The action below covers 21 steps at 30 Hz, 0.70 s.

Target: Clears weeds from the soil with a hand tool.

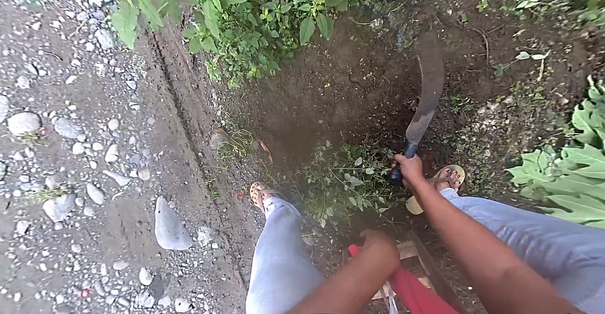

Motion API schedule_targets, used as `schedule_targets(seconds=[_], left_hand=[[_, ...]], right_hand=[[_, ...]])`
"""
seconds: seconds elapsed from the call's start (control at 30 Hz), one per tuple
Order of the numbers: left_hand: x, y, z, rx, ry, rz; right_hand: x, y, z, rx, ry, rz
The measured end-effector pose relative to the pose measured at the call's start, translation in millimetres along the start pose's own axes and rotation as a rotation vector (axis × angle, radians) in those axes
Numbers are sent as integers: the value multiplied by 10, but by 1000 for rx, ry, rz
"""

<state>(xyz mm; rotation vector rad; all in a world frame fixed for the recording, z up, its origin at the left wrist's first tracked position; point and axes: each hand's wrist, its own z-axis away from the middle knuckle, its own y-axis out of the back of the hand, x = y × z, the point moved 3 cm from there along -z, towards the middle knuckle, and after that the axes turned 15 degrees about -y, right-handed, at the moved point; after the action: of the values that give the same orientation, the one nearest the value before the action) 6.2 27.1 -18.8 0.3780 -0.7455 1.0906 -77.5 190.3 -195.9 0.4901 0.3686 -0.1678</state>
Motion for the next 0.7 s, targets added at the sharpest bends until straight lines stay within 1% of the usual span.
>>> schedule_targets(seconds=[0.03,0.07,0.1,0.13,0.17,0.23,0.27,0.33,0.4,0.43,0.5,0.53,0.57,0.6,0.63,0.7], left_hand=[[27,39,80,-28,-2,2],[41,63,129,-42,-4,3],[44,77,155,-42,-4,6],[44,104,188,-39,1,14],[41,127,219,-32,7,24],[36,109,190,-10,17,66],[37,82,154,-8,22,79],[47,88,165,-14,29,86],[4,10,28,15,10,33],[-14,-16,-17,20,6,14],[-32,-32,-52,18,6,6],[-34,-34,-51,20,8,7],[-33,-32,-37,17,12,8],[-28,-19,-6,8,15,12],[-19,12,41,-12,21,25],[-27,28,65,-13,29,49]], right_hand=[[193,-31,-17,8,-7,109],[387,32,-43,28,-18,376],[533,154,-63,24,-50,709],[611,280,-78,6,-73,1011],[624,395,-96,3,-64,1185],[455,608,-104,48,9,1343],[326,690,-91,80,40,1374],[27,757,-58,142,99,1334],[-170,733,-32,166,130,1190],[-222,664,-29,162,129,1072],[-209,394,-38,124,104,767],[-115,220,-59,71,77,608],[19,50,-77,6,33,487],[173,-74,-90,-39,-4,466],[318,-128,-91,-61,-21,574],[503,-50,-58,-78,-52,1060]])
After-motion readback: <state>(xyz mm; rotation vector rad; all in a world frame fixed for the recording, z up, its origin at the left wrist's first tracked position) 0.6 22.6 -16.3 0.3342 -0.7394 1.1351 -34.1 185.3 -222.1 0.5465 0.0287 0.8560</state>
